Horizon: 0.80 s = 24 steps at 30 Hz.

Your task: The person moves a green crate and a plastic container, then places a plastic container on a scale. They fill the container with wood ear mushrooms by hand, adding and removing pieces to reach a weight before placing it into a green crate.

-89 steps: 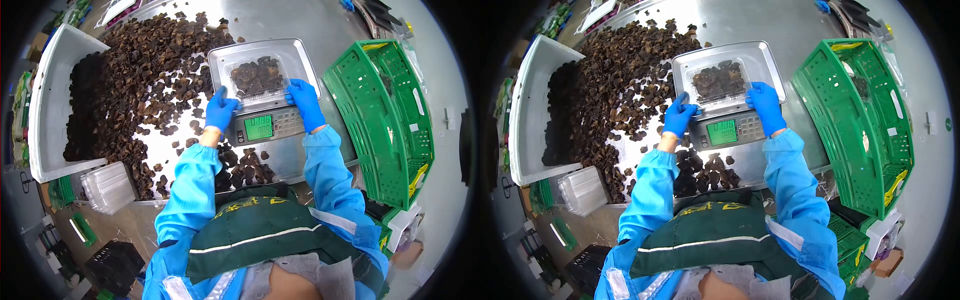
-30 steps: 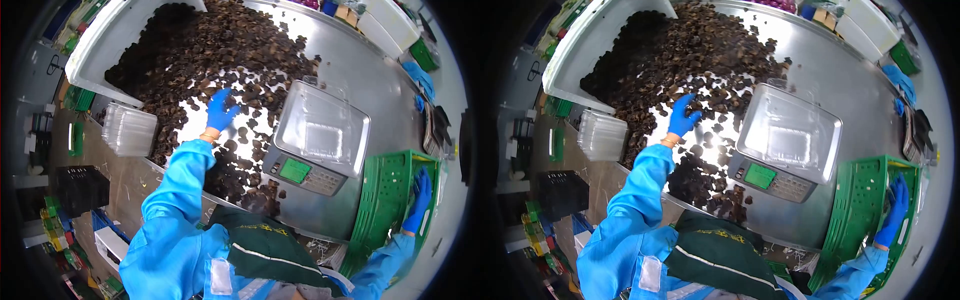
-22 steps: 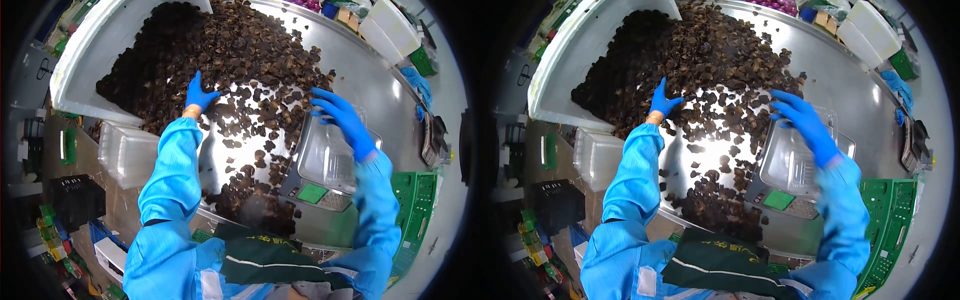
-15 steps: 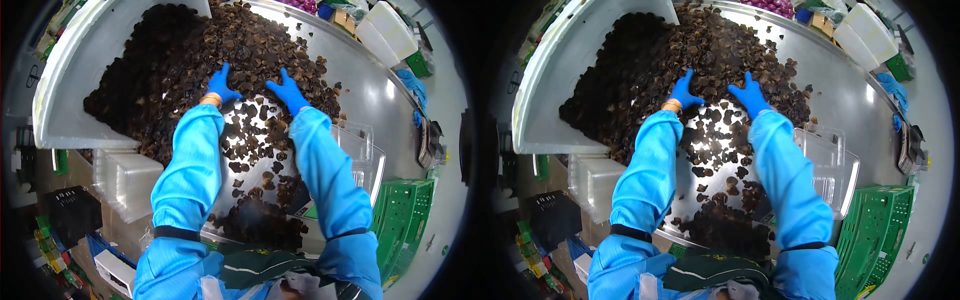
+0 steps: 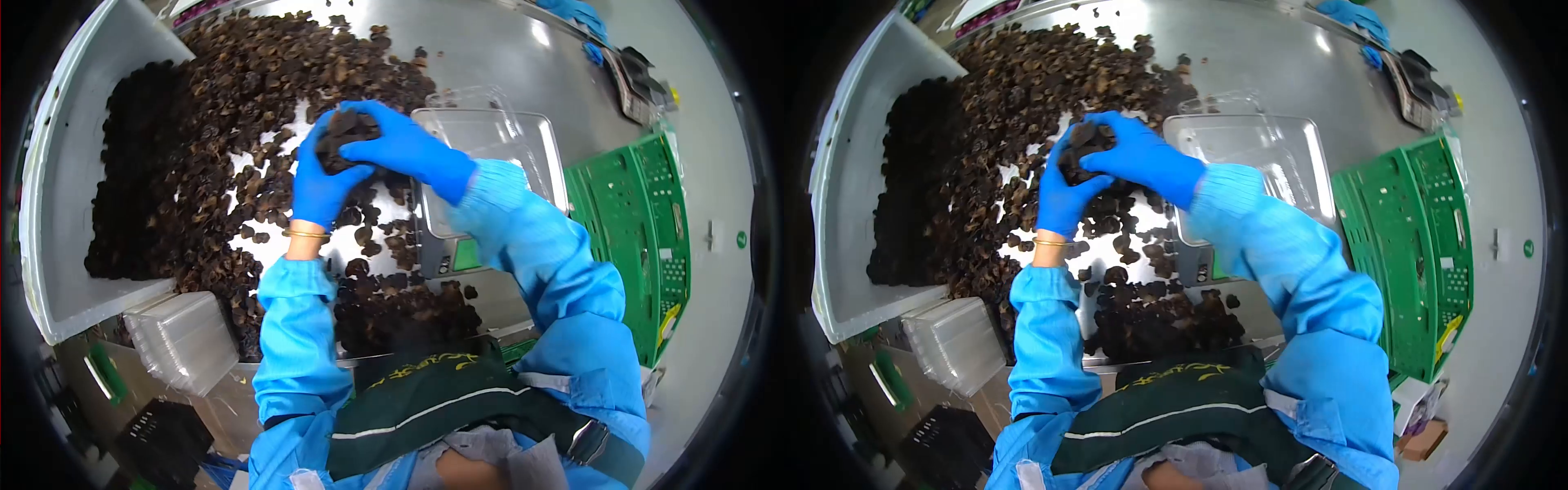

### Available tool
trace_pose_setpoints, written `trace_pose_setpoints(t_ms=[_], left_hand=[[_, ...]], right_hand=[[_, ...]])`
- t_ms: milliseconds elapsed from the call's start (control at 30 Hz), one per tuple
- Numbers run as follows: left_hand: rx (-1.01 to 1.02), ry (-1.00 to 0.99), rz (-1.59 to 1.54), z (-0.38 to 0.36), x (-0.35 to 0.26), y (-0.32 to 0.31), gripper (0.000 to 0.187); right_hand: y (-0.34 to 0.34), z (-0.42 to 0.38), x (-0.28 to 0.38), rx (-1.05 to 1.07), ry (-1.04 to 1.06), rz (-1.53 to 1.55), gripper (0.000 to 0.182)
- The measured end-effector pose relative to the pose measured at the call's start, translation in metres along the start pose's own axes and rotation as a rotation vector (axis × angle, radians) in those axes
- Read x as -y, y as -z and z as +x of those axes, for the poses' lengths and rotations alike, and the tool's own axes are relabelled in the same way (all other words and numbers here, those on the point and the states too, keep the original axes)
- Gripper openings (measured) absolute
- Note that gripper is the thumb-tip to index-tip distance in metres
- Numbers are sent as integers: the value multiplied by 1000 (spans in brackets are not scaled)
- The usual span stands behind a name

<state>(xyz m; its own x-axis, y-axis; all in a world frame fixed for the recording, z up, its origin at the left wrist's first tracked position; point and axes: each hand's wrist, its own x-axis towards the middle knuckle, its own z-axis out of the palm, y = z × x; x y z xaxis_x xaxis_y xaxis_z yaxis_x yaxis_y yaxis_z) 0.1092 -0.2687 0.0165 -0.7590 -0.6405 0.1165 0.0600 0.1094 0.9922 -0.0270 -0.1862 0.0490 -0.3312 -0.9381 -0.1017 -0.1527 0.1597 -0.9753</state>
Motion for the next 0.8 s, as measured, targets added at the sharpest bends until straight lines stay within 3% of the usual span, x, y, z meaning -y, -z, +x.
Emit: trace_pose_setpoints(t_ms=[67,167,233,333,367,400,500,567,667,733,800], left_hand=[[2,-79,11,-5,-21,-51,81],[63,-157,-62,-9,-25,-132,84],[91,-185,14,-16,-15,-179,85],[145,-196,98,-23,10,-218,81],[278,-212,274,-23,22,-220,78],[409,-227,450,-22,28,-220,75],[546,-143,438,-23,8,-197,75],[549,-179,477,-25,-18,-184,79],[516,-198,465,-37,-33,-173,80],[365,-252,385,-46,-33,-166,76],[306,-12,-89,-54,-33,-161,55]], right_hand=[[36,-49,12,-51,-4,223,55],[89,-112,15,-174,-18,218,56],[117,-146,-5,-362,-112,59,57],[152,-174,-70,-399,-186,5,60],[155,-183,-91,-378,-205,-240,61],[149,-191,-97,-311,-139,-262,64],[128,-210,-71,-325,-226,-428,60],[129,-216,-55,-368,-145,-636,56],[141,-225,-33,-328,-135,-632,52],[155,-232,-39,-375,-20,-561,49],[165,-239,-39,-479,-23,-346,47]])
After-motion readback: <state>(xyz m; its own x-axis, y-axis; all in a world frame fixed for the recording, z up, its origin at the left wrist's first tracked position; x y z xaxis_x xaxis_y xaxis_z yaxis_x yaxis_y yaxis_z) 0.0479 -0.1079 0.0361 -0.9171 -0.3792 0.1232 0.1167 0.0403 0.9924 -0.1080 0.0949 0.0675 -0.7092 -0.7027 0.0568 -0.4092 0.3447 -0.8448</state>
